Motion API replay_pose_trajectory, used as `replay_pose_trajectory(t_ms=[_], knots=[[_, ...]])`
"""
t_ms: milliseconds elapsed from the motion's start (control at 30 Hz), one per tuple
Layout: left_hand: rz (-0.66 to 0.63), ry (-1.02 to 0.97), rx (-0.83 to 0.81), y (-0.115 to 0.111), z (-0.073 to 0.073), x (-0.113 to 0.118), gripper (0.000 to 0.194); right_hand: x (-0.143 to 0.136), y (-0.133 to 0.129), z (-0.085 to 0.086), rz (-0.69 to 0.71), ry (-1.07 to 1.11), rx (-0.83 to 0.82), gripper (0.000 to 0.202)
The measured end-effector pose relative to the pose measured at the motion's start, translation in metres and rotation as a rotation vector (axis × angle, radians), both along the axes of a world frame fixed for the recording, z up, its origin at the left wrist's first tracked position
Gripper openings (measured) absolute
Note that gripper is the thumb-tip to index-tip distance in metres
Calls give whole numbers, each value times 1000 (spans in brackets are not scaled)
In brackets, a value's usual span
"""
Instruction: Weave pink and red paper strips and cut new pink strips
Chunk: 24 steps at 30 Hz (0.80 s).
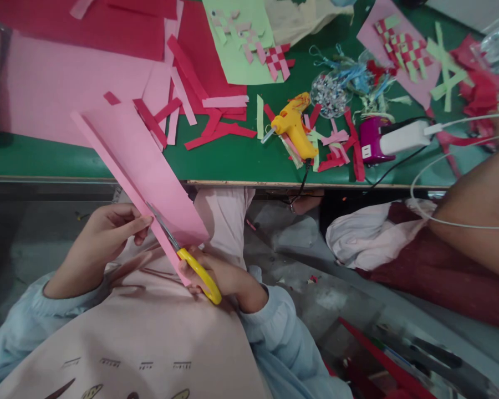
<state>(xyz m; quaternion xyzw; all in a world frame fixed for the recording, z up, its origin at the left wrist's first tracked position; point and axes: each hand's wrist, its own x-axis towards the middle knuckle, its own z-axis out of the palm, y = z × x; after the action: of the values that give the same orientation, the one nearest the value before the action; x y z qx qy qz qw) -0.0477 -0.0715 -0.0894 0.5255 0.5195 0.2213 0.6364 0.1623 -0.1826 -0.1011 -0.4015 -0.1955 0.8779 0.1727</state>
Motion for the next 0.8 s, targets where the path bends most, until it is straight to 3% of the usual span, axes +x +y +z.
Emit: replay_pose_trajectory(t_ms=[167, 400, 600, 800], knots=[[5, 2, 3, -1, 0, -1, 34, -3, -2, -2, -83, 67, -142, 53], [2, -8, 4, -2, -2, -1, 35, -5, 2, -1, -96, 65, -177, 53], [2, -15, -12, -2, 0, -1, 34, -4, 1, -8, -2, 32, -41, 68], [-7, -12, -14, -1, 1, -2, 34, -4, 4, 0, 22, -34, 73, 66]])
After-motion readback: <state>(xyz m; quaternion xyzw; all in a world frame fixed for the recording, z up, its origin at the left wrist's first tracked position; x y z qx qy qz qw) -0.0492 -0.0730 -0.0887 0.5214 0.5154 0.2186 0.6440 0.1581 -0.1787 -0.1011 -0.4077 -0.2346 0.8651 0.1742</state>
